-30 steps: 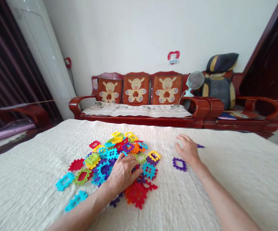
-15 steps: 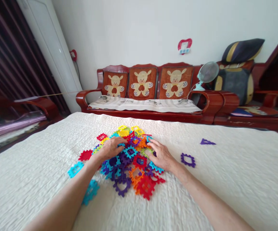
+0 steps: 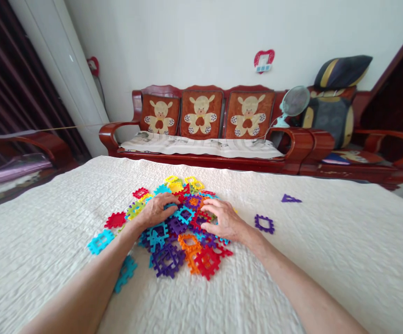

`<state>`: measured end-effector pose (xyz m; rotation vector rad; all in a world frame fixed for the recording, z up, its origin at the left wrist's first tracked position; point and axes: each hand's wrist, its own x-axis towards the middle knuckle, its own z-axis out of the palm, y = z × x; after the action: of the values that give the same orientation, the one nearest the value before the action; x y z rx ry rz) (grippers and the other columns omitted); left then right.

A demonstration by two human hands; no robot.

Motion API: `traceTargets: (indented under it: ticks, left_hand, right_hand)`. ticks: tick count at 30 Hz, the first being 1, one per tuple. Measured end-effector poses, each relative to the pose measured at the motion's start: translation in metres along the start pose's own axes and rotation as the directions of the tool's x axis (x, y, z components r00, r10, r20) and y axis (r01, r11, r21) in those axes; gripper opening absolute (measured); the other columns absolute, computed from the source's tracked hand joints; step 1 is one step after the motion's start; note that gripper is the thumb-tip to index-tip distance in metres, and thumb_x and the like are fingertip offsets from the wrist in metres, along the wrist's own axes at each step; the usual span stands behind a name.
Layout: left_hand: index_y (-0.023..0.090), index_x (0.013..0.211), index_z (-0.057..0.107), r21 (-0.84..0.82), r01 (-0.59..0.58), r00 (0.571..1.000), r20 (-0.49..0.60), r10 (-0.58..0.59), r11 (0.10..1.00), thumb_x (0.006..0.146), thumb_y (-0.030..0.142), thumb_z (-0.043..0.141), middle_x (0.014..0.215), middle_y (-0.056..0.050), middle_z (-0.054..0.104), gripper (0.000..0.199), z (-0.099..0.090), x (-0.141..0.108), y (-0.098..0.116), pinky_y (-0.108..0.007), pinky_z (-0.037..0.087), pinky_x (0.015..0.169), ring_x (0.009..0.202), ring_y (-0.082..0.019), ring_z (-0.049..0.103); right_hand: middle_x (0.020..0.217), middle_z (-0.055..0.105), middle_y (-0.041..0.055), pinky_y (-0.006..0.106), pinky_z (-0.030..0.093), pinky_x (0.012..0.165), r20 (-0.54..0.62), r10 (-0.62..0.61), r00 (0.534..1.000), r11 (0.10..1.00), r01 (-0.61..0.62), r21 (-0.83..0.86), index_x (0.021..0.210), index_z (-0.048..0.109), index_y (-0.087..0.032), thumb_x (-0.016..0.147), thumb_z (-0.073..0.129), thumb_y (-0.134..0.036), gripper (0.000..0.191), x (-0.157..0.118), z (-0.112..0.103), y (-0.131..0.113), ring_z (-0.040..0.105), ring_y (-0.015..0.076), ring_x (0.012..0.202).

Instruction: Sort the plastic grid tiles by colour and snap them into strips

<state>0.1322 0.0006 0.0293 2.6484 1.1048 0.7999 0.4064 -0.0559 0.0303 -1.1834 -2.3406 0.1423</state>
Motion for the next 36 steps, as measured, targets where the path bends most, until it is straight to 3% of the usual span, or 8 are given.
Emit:
traceTargets:
  ticks: [3, 7, 12, 18, 25, 29, 32, 36]
  left_hand:
    - [0.023, 0.1, 0.068, 0.022, 0.009, 1.0, -0.017, -0.009, 1.0, 0.086, 0.026, 0.053, 0.102, -0.003, 0.069, 0.021, -0.001, 0.0, 0.001, -0.032, 0.046, 0.091, 0.098, -0.018, 0.061]
    - [0.023, 0.1, 0.068, 0.027, -0.006, 1.0, -0.018, 0.006, 1.0, 0.086, 0.026, 0.053, 0.102, -0.003, 0.069, 0.021, -0.001, 0.0, 0.002, -0.032, 0.046, 0.09, 0.097, -0.017, 0.061]
    - [0.023, 0.101, 0.068, 0.014, -0.019, 1.0, -0.016, 0.019, 1.0, 0.087, 0.026, 0.052, 0.102, -0.003, 0.07, 0.021, -0.001, 0.0, 0.001, -0.031, 0.046, 0.091, 0.097, -0.017, 0.062]
    - [0.022, 0.098, 0.069, 0.025, 0.024, 0.999, -0.033, -0.023, 0.999, 0.086, 0.025, 0.053, 0.1, -0.003, 0.07, 0.02, -0.001, 0.001, 0.004, -0.031, 0.047, 0.089, 0.094, -0.017, 0.063]
    - [0.021, 0.094, 0.069, -0.006, -0.074, 0.96, -0.269, 0.07, 0.997, 0.088, 0.023, 0.049, 0.095, -0.005, 0.07, 0.021, -0.002, 0.014, 0.035, -0.03, 0.05, 0.084, 0.09, -0.017, 0.064]
    - [0.021, 0.094, 0.068, -0.042, -0.127, 0.947, -0.302, 0.109, 0.991, 0.089, 0.024, 0.048, 0.095, -0.005, 0.069, 0.02, 0.01, 0.015, 0.051, -0.029, 0.051, 0.084, 0.09, -0.017, 0.064]
    - [0.022, 0.094, 0.068, -0.019, -0.141, 0.962, -0.239, 0.133, 0.99, 0.089, 0.022, 0.047, 0.097, -0.005, 0.069, 0.021, 0.025, 0.011, 0.058, -0.029, 0.052, 0.084, 0.091, -0.016, 0.064]
    - [0.022, 0.096, 0.069, 0.039, -0.172, 0.972, -0.152, 0.176, 0.984, 0.09, 0.021, 0.046, 0.1, -0.006, 0.068, 0.024, 0.041, 0.005, 0.061, -0.03, 0.053, 0.083, 0.09, -0.017, 0.063]
  right_hand:
    - [0.119, 0.06, 0.012, 0.04, 0.043, 0.095, -0.055, 0.015, 0.998, 1.0, -0.014, 0.006, 0.104, 0.065, -0.018, 0.073, 0.064, -0.022, 0.031, 0.003, -0.015, 0.005, 0.057, 0.0233, 0.11]
    - [0.09, 0.063, 0.0043, 0.033, 0.045, 0.082, 0.201, -0.01, 0.98, 1.0, 0.006, 0.019, 0.084, 0.068, -0.021, 0.072, 0.064, -0.021, 0.013, 0.0, -0.04, -0.009, 0.059, 0.0176, 0.086]
    - [0.103, 0.06, 0.0053, 0.037, 0.04, 0.089, 0.411, -0.011, 0.912, 0.997, 0.042, -0.066, 0.103, 0.068, -0.025, 0.063, 0.07, -0.024, 0.04, -0.008, -0.042, -0.03, 0.055, 0.0226, 0.097]
    - [0.094, 0.061, 0.0054, 0.037, 0.04, 0.086, 0.471, 0.033, 0.881, 0.994, 0.021, -0.107, 0.096, 0.068, -0.022, 0.065, 0.068, -0.022, 0.031, -0.005, -0.037, -0.039, 0.055, 0.0221, 0.092]
    - [0.083, 0.067, 0.0019, 0.029, 0.042, 0.082, 0.41, -0.049, 0.911, 0.992, -0.005, 0.129, 0.089, 0.071, -0.021, 0.076, 0.059, -0.019, 0.018, 0.001, -0.047, -0.035, 0.059, 0.0156, 0.083]
    - [0.086, 0.07, -0.0003, 0.023, 0.044, 0.071, 0.262, 0.245, 0.933, 0.906, -0.317, 0.279, 0.103, 0.068, -0.02, 0.08, 0.053, -0.024, 0.029, -0.004, -0.065, 0.009, 0.061, 0.0123, 0.076]
    - [0.087, 0.07, 0.0004, 0.023, 0.044, 0.071, -0.076, 0.577, 0.813, 0.811, -0.559, 0.174, 0.105, 0.067, -0.019, 0.076, 0.053, -0.024, 0.032, -0.017, -0.075, 0.054, 0.061, 0.0141, 0.078]
    - [0.082, 0.07, 0.0012, 0.025, 0.045, 0.074, -0.114, 0.68, 0.724, 0.733, -0.678, 0.066, 0.093, 0.07, -0.018, 0.078, 0.046, -0.018, 0.028, -0.036, -0.074, 0.096, 0.061, 0.0154, 0.08]
